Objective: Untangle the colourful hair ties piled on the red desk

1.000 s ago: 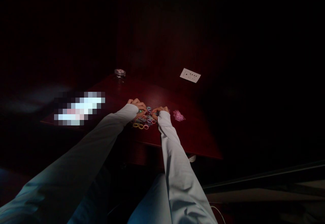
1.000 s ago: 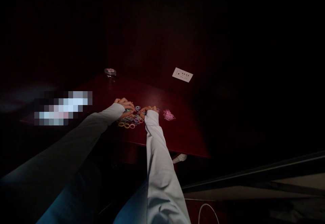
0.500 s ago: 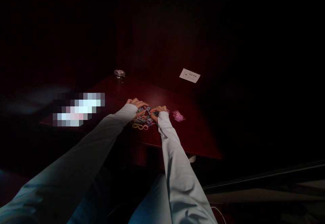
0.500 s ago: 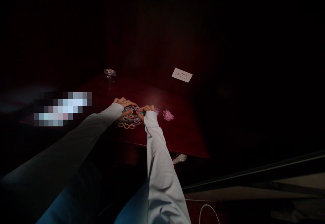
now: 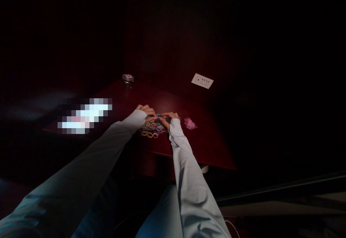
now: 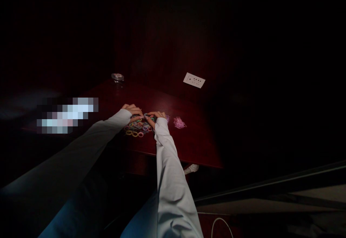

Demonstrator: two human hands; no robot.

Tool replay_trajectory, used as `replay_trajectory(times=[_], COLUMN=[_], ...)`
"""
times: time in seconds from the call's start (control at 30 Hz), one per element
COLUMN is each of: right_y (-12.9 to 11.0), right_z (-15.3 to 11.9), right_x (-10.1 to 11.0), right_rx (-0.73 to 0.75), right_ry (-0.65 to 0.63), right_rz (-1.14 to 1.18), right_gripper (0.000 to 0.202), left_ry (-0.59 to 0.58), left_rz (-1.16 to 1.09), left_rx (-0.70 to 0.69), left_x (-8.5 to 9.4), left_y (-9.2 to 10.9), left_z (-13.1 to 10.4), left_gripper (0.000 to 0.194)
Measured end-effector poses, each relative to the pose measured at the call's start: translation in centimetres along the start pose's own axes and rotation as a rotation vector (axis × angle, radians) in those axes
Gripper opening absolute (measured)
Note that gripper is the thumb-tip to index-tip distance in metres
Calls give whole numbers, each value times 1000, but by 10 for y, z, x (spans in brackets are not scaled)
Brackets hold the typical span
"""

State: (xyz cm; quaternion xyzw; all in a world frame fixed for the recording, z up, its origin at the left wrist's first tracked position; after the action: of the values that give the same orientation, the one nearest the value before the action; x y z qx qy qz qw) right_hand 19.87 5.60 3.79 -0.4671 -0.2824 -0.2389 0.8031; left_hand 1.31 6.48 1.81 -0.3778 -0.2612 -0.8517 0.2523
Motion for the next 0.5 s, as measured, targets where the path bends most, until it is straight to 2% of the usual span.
replay_trajectory(times=[0.1,0.33,0.5], right_y=[0,-1,-5], right_z=[1,-1,-3], right_x=[-3,1,-1], right_rx=[-9,-51,-14], right_ry=[-31,15,-48], right_rz=[-23,-65,-70], right_gripper=[19,22,20], left_ry=[-7,20,-10], left_rz=[-9,-23,-23], left_rx=[1,15,4], left_x=[2,9,12], left_y=[0,5,9], left_z=[0,0,1], left_gripper=[37,43,41])
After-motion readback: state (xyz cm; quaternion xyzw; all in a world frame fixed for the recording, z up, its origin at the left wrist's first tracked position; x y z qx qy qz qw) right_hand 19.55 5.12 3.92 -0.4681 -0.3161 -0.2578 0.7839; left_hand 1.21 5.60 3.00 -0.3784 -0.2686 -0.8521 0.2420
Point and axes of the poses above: each hand's wrist, its own z-axis towards the middle knuckle, its own x-axis out of the back of the hand, y = z × x, the point moved 5 cm from there along z, towards the middle knuckle, and after that the axes turned 8 degrees about -x, right-handed, at the moved point
